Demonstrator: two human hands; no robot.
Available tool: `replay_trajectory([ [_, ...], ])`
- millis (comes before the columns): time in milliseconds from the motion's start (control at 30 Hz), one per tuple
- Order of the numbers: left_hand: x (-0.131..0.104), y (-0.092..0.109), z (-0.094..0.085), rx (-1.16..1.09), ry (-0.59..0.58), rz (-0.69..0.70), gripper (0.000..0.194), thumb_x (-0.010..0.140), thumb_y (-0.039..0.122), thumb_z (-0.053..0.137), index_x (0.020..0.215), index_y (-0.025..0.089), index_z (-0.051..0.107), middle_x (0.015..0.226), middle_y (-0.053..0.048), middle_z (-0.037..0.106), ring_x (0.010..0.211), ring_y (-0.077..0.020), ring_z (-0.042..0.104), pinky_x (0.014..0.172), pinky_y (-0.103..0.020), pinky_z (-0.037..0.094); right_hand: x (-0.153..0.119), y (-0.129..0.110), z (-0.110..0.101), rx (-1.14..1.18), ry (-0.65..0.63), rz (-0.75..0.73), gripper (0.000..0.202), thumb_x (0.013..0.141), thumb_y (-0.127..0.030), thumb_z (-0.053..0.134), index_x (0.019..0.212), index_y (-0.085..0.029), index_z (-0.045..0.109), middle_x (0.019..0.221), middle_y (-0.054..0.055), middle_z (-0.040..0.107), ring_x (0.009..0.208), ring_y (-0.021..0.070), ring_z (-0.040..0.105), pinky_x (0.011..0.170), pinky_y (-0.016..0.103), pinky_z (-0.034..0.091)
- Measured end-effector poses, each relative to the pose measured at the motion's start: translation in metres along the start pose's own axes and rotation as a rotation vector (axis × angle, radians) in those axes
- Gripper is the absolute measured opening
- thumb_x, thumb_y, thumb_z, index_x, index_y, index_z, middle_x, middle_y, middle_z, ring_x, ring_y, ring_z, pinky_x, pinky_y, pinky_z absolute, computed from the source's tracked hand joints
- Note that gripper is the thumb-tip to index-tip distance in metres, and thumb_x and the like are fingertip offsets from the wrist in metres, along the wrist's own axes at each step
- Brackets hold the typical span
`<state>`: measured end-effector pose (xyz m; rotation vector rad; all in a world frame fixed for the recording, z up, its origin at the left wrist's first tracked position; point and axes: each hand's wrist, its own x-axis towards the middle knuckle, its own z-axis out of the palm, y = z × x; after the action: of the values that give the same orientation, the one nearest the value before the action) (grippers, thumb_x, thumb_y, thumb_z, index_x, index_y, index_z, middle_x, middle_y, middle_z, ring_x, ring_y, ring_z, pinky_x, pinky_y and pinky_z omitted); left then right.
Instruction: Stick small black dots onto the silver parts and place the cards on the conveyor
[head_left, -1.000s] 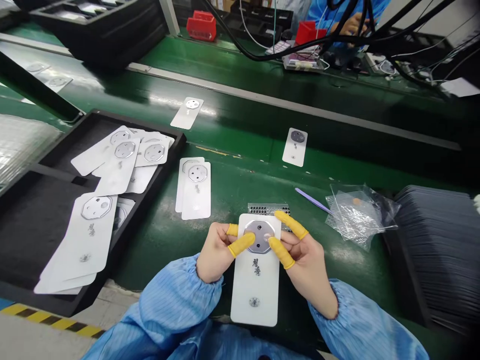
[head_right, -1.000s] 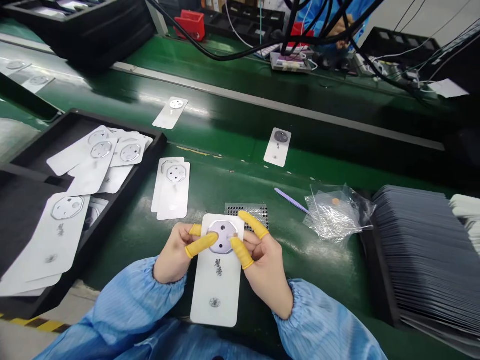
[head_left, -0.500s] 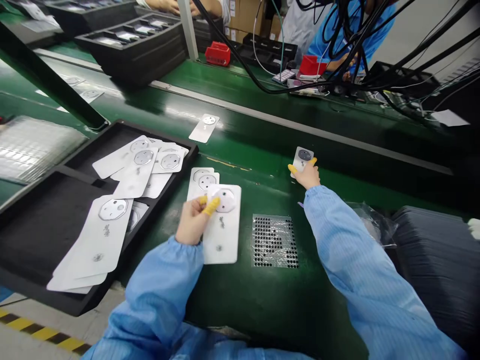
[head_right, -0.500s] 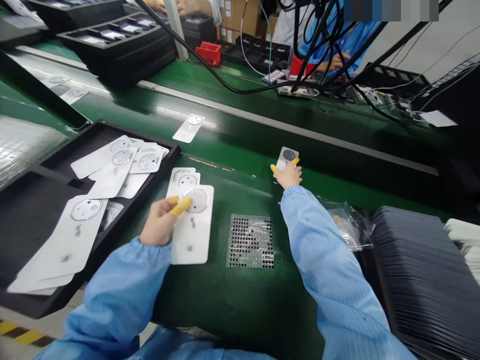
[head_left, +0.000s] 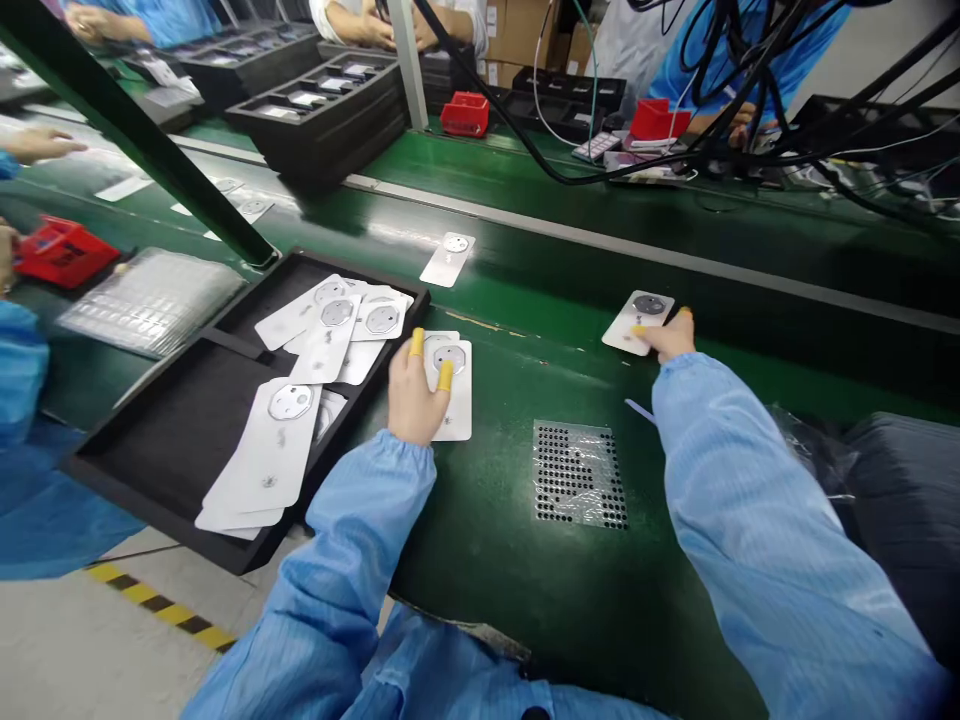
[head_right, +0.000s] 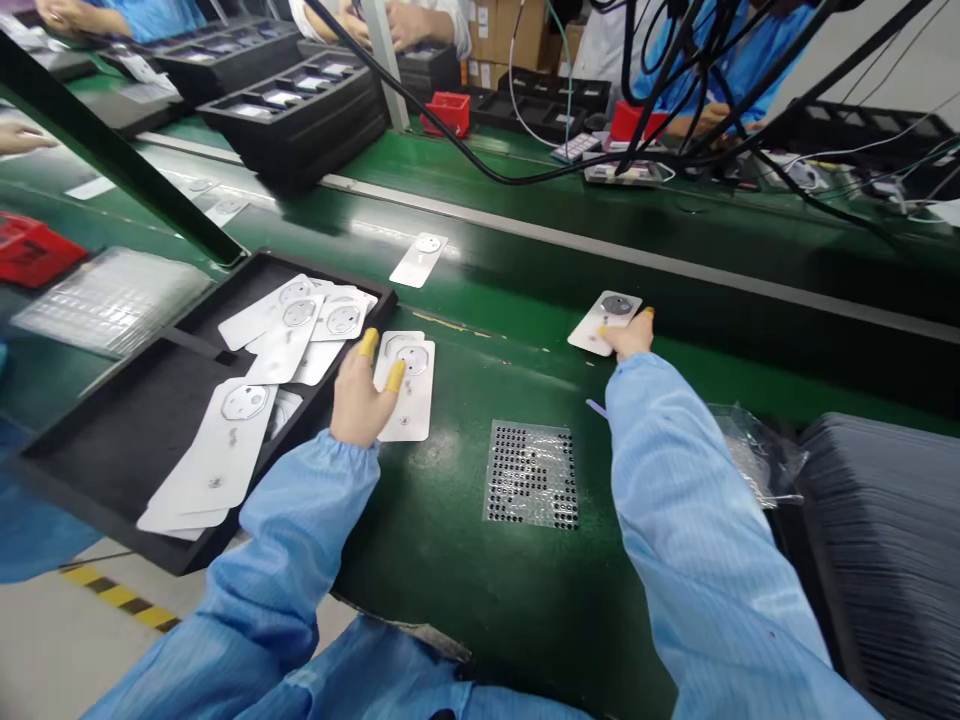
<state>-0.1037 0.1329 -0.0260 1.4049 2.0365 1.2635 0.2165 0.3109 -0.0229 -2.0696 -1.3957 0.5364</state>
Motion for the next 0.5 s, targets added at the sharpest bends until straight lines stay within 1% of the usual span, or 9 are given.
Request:
replay_trajectory([
  [100,-0.046,0.019,0.010,-0.376,-0.227,-0.103,0.062,0.082,0.036,0.062,0.137,0.016,0.041,0.136,-0.018,0.052,0.128,-0.0290,0.047,0.106,-0.046,0.037,-0.043,-0.012,-0.004,0.199,-0.102,-0.015,0.061,0.076,-0.020,0.060,0.132,-0.013,0.036,0.109,0.015,0.064,0.091,0.0221,0.067,0.074,0.038,0.057],
  [133,-0.059,0.026,0.016,-0.528,-0.310,-0.191,0.067,0.081,0.039,0.064,0.140,0.020,0.037,0.137,-0.017,0.051,0.127,-0.0287,0.048,0.105,-0.045,0.039,-0.068,-0.015,-0.006,0.274,-0.147,-0.034,0.060,0.080,-0.022,0.058,0.134,-0.017,0.034,0.106,0.011,0.067,0.086,0.0199,0.069,0.071,0.036,0.058],
  [167,-0.070,0.034,0.022,-0.669,-0.380,-0.279,0.073,0.081,0.041,0.065,0.143,0.023,0.032,0.139,-0.016,0.050,0.126,-0.0285,0.050,0.103,-0.045,0.041,-0.098,-0.016,-0.008,0.489,-0.225,-0.079,0.062,0.079,-0.024,0.060,0.135,-0.021,0.033,0.106,0.009,0.068,0.084,0.0206,0.069,0.070,0.038,0.059],
  [200,-0.079,0.042,0.028,-0.790,-0.437,-0.345,0.079,0.081,0.043,0.065,0.146,0.024,0.026,0.139,-0.016,0.050,0.125,-0.0285,0.051,0.101,-0.044,0.043,-0.130,-0.014,-0.011,0.646,-0.358,-0.131,0.064,0.077,-0.029,0.065,0.133,-0.024,0.035,0.106,0.007,0.069,0.083,0.0213,0.070,0.069,0.039,0.059],
  [267,-0.087,0.052,0.034,-0.929,-0.454,-0.389,0.089,0.080,0.041,0.067,0.149,0.025,0.013,0.138,-0.014,0.052,0.121,-0.0281,0.055,0.097,-0.042,0.047,-0.193,-0.004,-0.018,0.740,-0.621,-0.147,0.061,0.074,-0.038,0.071,0.126,-0.025,0.041,0.096,0.006,0.072,0.077,0.0224,0.071,0.064,0.039,0.060],
  [300,-0.087,0.054,0.034,-0.940,-0.414,-0.363,0.093,0.079,0.038,0.068,0.150,0.026,0.009,0.137,-0.014,0.053,0.119,-0.0277,0.056,0.095,-0.040,0.049,-0.219,0.004,-0.022,0.726,-0.685,-0.156,0.055,0.077,-0.040,0.068,0.124,-0.026,0.042,0.094,0.006,0.073,0.076,0.0227,0.072,0.063,0.040,0.060],
  [400,-0.079,0.042,0.017,-0.739,-0.189,-0.201,0.097,0.076,0.031,0.070,0.150,0.027,0.008,0.141,-0.010,0.049,0.122,-0.0263,0.054,0.098,-0.035,0.047,-0.263,0.040,-0.027,0.446,-0.505,-0.361,0.043,0.080,-0.037,0.067,0.118,-0.026,0.050,0.117,0.009,0.066,0.107,0.0254,0.064,0.091,0.050,0.053],
  [433,-0.076,0.035,0.009,-0.632,-0.150,-0.165,0.091,0.076,0.030,0.069,0.150,0.026,0.017,0.141,-0.010,0.050,0.122,-0.0266,0.054,0.099,-0.034,0.046,-0.268,0.054,-0.026,0.327,-0.428,-0.459,0.039,0.079,-0.034,0.069,0.115,-0.026,0.055,0.126,0.010,0.061,0.118,0.0271,0.058,0.099,0.053,0.047],
  [500,-0.074,0.020,-0.006,-0.434,-0.187,-0.179,0.064,0.078,0.032,0.065,0.137,0.017,0.046,0.129,-0.012,0.060,0.115,-0.0293,0.059,0.098,-0.037,0.046,-0.269,0.080,-0.022,0.162,-0.318,-0.626,0.030,0.080,-0.026,0.068,0.109,-0.025,0.061,0.134,0.010,0.056,0.129,0.0291,0.047,0.106,0.056,0.040],
])
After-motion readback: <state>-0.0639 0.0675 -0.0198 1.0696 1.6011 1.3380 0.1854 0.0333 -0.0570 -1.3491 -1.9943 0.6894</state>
